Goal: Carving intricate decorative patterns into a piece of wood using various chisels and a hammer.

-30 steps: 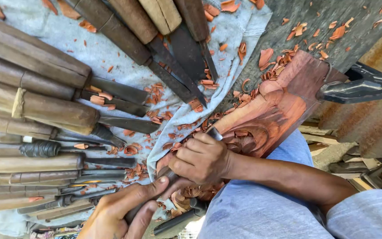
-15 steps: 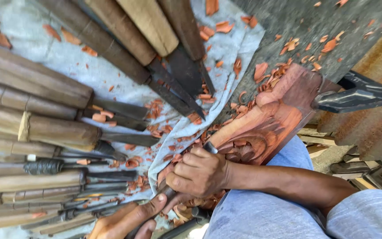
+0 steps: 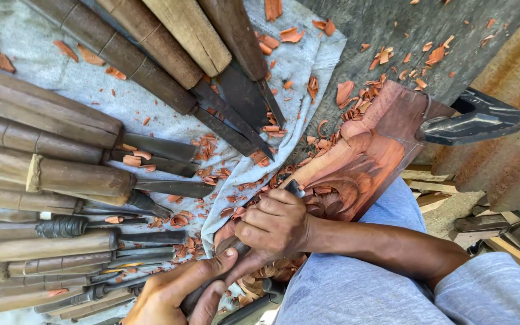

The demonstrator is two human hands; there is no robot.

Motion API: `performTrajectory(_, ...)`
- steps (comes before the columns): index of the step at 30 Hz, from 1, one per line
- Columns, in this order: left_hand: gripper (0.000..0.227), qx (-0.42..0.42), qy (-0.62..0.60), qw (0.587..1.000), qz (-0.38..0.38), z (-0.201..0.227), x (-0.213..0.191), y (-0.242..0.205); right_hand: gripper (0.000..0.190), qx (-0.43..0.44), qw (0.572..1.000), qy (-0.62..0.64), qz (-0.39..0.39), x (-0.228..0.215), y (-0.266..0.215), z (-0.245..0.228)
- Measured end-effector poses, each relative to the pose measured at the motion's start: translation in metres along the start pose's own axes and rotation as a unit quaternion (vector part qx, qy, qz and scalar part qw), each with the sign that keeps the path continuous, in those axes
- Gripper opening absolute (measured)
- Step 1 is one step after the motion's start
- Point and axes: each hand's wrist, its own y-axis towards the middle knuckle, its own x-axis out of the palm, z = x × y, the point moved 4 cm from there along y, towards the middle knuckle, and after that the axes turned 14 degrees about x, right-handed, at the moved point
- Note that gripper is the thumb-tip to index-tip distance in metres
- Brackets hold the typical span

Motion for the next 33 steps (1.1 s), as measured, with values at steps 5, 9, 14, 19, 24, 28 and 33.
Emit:
performTrajectory(5, 0.038, 0.073, 0.014, 0.997, 0.034, 0.006, 0.007, 0.008, 0.072, 0.021, 1.0, -0.01, 0.02, -0.006, -0.002, 0.002)
performTrajectory(9, 0.037, 0.069, -0.009, 0.997, 0.029, 0.031, 0.005, 0.044, 0.072, 0.056, 0.997, -0.004, 0.051, -0.016, -0.001, -0.005)
performTrajectory(14, 0.04, 0.053, 0.02, 0.998, 0.019, 0.005, 0.002, 0.001, 0.071, 0.068, 0.998, -0.006, -0.001, -0.01, -0.006, 0.0)
performTrajectory(19, 0.038, -0.081, 0.022, 0.996, 0.018, 0.02, 0.004, -0.006, 0.053, 0.0, 0.993, 0.032, -0.112, -0.023, -0.002, 0.0)
performTrajectory(24, 0.038, -0.105, 0.04, 0.994, 0.015, 0.004, -0.002, -0.003, 0.051, -0.017, 0.991, 0.062, -0.115, -0.016, 0.007, 0.006)
performTrajectory(28, 0.039, 0.026, 0.034, 0.999, 0.022, 0.015, -0.008, 0.001, 0.055, -0.03, 0.994, 0.038, -0.094, -0.012, 0.012, 0.006)
performTrajectory(33, 0.043, 0.025, 0.058, 0.998, -0.003, -0.004, -0.001, -0.008, 0.056, -0.029, 0.994, 0.035, -0.101, -0.012, 0.011, 0.007)
